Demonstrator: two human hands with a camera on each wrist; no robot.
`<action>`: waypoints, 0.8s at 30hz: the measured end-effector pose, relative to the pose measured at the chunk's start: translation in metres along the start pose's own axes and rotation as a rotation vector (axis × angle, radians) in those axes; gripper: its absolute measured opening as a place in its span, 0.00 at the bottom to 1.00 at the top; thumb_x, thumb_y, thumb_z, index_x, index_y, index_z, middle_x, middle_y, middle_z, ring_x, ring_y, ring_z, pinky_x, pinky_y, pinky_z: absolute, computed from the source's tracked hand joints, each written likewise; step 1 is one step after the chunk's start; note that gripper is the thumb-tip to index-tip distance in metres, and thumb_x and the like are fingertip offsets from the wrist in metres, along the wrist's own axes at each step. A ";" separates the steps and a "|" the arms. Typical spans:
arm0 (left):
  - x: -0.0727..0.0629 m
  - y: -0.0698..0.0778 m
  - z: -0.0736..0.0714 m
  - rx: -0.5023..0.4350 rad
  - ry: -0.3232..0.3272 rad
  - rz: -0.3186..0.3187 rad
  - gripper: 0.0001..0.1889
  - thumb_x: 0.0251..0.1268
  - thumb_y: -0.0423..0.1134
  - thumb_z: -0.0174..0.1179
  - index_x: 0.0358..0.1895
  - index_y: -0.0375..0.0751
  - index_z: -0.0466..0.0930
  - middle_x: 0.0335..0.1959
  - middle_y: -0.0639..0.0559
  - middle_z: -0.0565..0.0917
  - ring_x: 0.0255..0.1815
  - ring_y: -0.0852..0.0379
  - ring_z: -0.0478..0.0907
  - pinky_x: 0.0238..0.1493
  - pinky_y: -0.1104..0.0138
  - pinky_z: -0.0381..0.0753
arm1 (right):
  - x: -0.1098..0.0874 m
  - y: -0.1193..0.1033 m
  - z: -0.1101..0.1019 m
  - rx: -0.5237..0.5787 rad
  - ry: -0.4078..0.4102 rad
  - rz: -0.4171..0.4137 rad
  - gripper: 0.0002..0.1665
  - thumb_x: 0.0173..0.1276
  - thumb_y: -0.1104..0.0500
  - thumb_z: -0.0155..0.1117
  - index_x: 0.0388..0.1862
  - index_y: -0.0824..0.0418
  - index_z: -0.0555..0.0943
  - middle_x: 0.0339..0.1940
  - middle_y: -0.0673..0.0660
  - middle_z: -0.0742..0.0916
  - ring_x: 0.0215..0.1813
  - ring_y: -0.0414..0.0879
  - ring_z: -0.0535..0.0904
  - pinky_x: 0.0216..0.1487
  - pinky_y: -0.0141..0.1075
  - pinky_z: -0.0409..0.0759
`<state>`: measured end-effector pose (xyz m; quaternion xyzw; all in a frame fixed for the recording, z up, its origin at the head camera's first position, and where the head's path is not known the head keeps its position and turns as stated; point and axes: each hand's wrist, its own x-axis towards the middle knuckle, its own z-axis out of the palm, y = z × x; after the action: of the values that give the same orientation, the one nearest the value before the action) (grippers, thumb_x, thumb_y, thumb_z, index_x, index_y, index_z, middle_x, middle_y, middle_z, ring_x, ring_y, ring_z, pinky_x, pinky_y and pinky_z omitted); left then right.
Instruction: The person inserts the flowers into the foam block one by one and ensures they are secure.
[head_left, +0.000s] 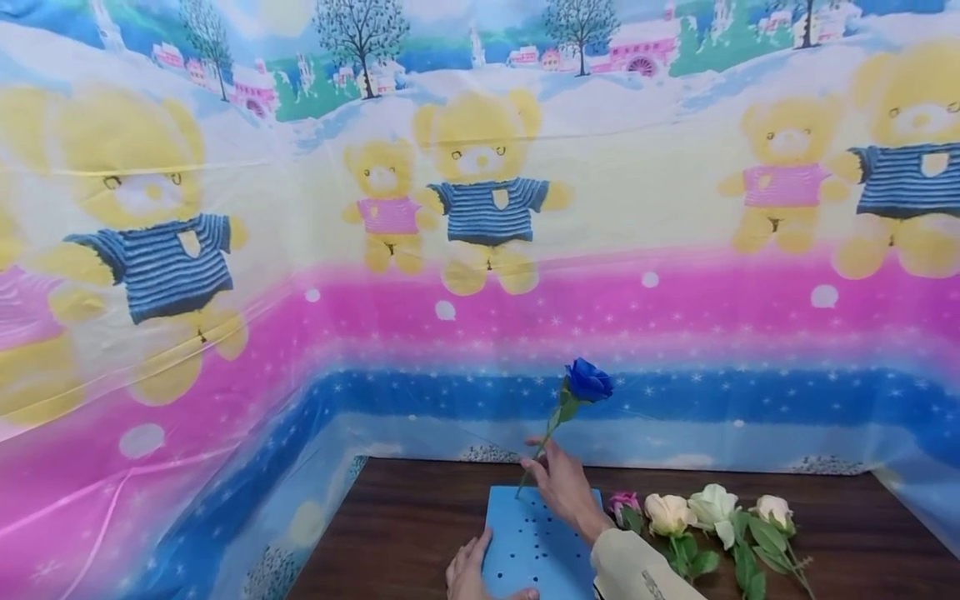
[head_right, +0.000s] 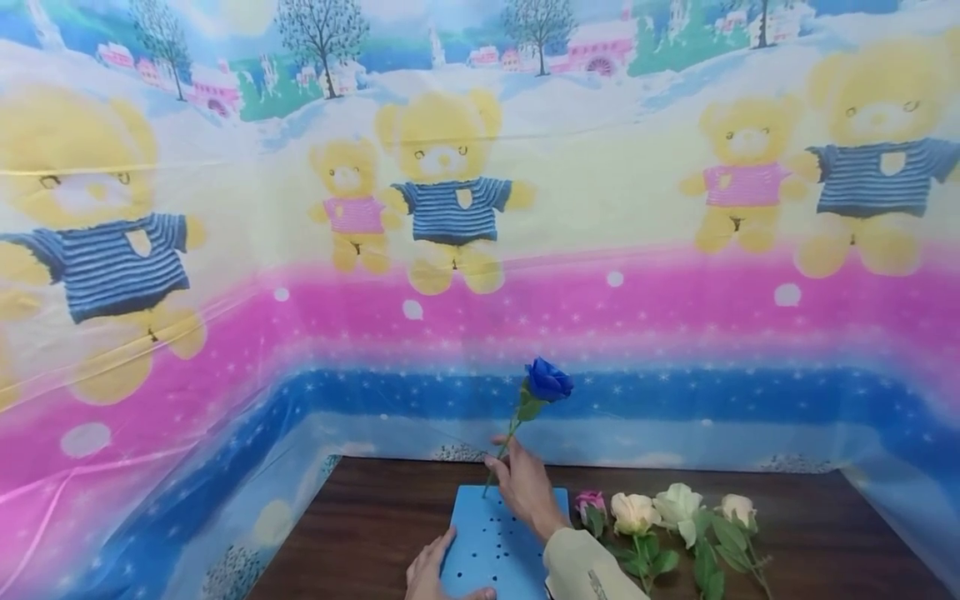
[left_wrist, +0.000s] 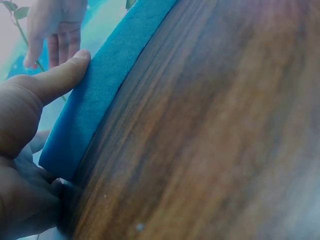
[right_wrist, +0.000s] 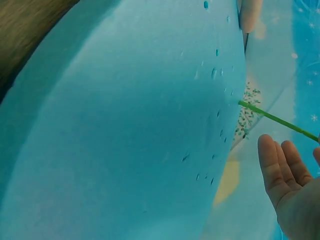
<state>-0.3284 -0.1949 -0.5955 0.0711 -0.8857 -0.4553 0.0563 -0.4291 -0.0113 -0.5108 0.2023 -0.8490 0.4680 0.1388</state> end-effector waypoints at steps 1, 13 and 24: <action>0.000 0.000 0.001 -0.003 -0.003 -0.001 0.63 0.43 0.74 0.85 0.80 0.37 0.76 0.72 0.20 0.75 0.73 0.11 0.65 0.65 0.19 0.67 | -0.002 0.001 -0.002 -0.004 0.004 0.002 0.20 0.90 0.56 0.61 0.76 0.56 0.79 0.49 0.58 0.92 0.51 0.53 0.91 0.49 0.52 0.91; 0.000 0.005 0.006 -0.001 -0.016 0.008 0.64 0.42 0.75 0.85 0.79 0.36 0.76 0.72 0.20 0.75 0.73 0.10 0.64 0.65 0.19 0.68 | -0.014 0.012 -0.041 -0.001 0.036 0.136 0.30 0.86 0.48 0.69 0.80 0.54 0.76 0.51 0.53 0.92 0.52 0.48 0.91 0.49 0.50 0.92; 0.006 -0.004 -0.001 0.010 -0.050 0.016 0.64 0.42 0.74 0.85 0.80 0.38 0.76 0.73 0.19 0.74 0.73 0.09 0.63 0.63 0.18 0.69 | -0.044 0.005 -0.116 0.045 0.118 0.164 0.34 0.87 0.47 0.68 0.86 0.46 0.70 0.64 0.59 0.89 0.53 0.50 0.91 0.40 0.42 0.92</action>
<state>-0.3334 -0.1989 -0.5983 0.0529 -0.8896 -0.4521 0.0373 -0.3872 0.0987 -0.4724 0.1070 -0.8424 0.5078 0.1451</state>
